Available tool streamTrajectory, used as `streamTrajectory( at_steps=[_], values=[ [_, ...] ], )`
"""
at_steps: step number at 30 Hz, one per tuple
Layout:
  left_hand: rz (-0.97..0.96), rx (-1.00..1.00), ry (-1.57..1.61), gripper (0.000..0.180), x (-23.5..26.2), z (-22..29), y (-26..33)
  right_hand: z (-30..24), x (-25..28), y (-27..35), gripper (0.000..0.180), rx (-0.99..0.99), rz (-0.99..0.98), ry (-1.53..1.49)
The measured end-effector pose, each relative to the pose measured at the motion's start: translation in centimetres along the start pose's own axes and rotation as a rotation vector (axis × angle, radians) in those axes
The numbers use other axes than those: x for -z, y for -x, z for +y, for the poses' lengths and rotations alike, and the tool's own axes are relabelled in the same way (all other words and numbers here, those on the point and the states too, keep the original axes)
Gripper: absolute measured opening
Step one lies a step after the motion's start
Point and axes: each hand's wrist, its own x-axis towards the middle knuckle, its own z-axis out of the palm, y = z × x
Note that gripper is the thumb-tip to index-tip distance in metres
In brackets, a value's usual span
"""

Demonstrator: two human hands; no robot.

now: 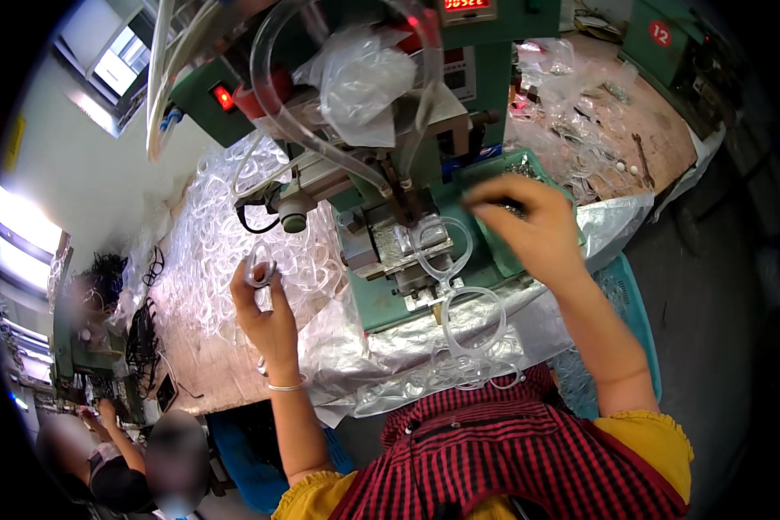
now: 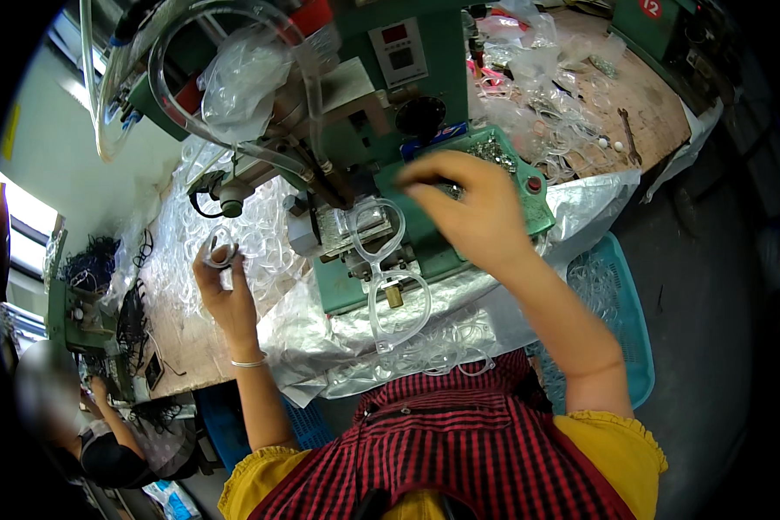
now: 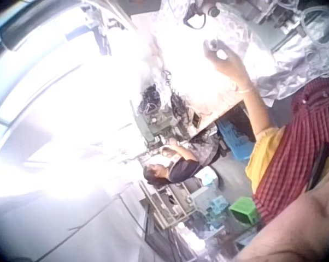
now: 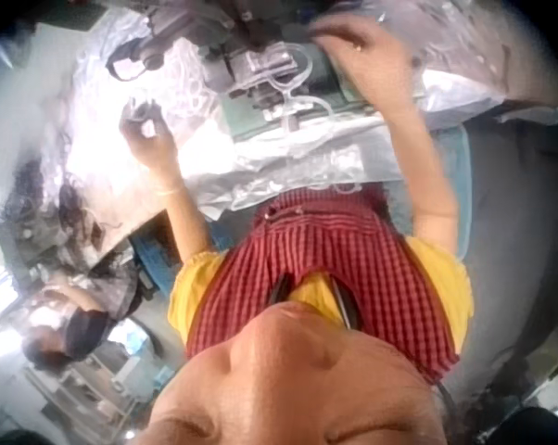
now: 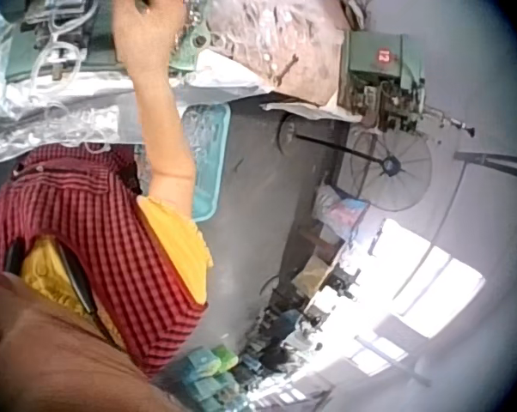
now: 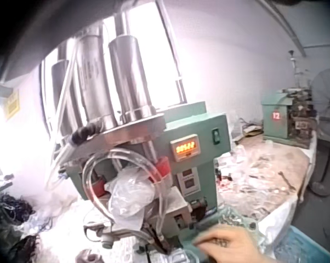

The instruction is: The person repeatedly picks up clear plastic eyeglass frames and small metal components, places them into a press machine, and activates the press to attach the components. The person handles frames one at a time, retrieves parts from a green tray, and places finished frames onto a pile on the table.

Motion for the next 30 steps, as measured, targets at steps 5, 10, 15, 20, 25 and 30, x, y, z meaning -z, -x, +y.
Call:
streamTrajectory(
  at_steps=[5, 10, 15, 20, 25, 30],
  values=[
    [0.002, 0.431, 0.437, 0.011, -0.9, -0.6, 3.7, 0.9, -4.5, -2.0, 0.037, -0.095, -0.083, -0.379],
    [-0.04, 0.364, 0.728, 0.015, -0.4, 3.1, 2.8, 0.5, -4.0, -1.5, 0.042, -0.147, -0.062, -0.383],
    [-0.067, -0.307, 0.631, 0.017, -1.1, 11.2, -2.8, -0.1, -5.2, -2.0, 0.047, -0.203, -0.08, -0.63],
    [-0.022, -0.133, 0.572, 0.013, -3.1, 13.1, -4.9, -0.7, -5.8, -1.3, 0.051, -0.183, -0.09, -0.62],
    [-0.765, 0.521, 0.95, 0.02, -0.8, 15.4, 0.3, -0.1, -2.0, 0.1, 0.041, -0.018, -0.16, -0.251],
    [-1.013, 1.09, 0.98, 0.033, -5.1, 15.6, 2.2, 9.2, 1.6, 1.4, 0.023, -0.003, 0.189, 0.982]
  ],
)
